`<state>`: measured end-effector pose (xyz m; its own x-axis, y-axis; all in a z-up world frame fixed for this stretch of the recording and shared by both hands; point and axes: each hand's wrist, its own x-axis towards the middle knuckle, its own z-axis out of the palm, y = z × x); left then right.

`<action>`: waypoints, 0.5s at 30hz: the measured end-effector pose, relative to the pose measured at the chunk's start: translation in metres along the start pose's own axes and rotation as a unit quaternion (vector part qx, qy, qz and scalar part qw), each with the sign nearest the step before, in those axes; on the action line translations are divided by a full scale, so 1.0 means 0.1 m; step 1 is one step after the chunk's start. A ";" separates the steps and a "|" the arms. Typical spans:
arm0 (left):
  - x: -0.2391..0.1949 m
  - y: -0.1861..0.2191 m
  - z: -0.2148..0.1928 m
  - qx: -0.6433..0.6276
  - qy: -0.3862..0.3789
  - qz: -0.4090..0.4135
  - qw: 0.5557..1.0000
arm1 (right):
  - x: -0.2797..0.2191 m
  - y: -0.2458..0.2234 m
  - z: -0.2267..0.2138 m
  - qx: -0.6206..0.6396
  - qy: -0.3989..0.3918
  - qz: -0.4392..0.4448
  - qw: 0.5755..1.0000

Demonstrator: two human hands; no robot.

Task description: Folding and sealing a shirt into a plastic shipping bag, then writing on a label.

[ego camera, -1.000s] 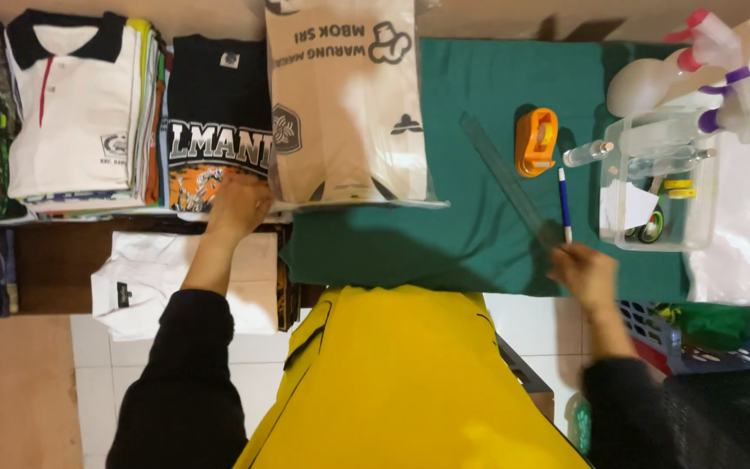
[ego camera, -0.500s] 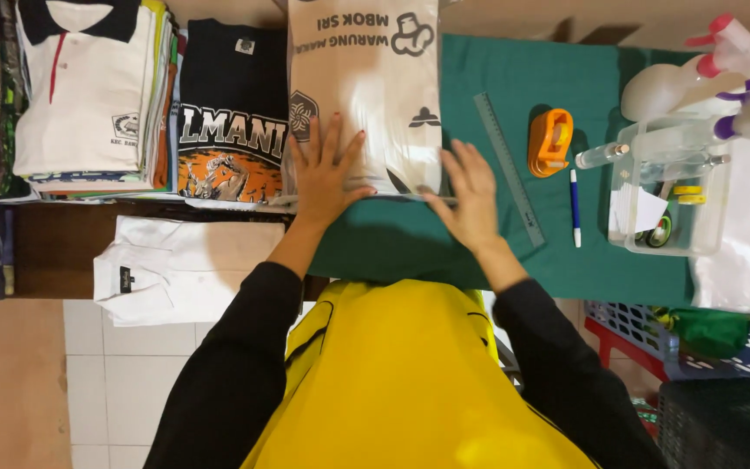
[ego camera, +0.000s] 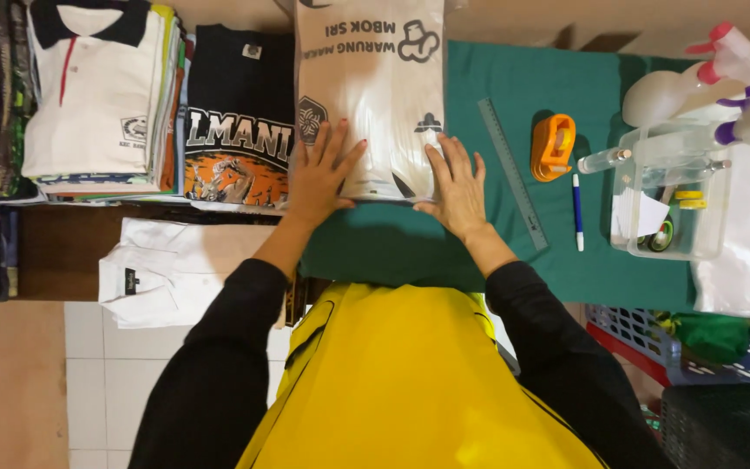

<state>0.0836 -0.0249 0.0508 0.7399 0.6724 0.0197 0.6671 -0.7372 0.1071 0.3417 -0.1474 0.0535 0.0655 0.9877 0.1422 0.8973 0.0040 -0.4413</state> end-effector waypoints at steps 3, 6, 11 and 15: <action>-0.11 -0.21 -0.04 -0.079 0.022 0.043 0.996 | 0.01 -0.11 0.01 -0.009 0.005 0.028 1.000; -0.19 -0.32 -0.15 -0.147 0.038 0.021 0.988 | 0.07 -0.03 0.05 0.039 0.003 0.050 0.998; -0.27 -0.90 0.03 -0.314 -0.045 -0.083 0.945 | 0.26 0.27 0.15 0.244 0.025 0.163 0.956; -0.05 -1.15 0.11 -0.517 -0.076 -0.195 0.830 | 0.39 0.54 0.49 0.384 -0.022 0.239 0.891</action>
<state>0.0039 0.0560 0.0275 0.5394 0.7728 -0.3344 0.4867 0.0380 0.8728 0.3718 -0.1015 -0.0080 0.3287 0.9100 -0.2525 0.2057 -0.3299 -0.9213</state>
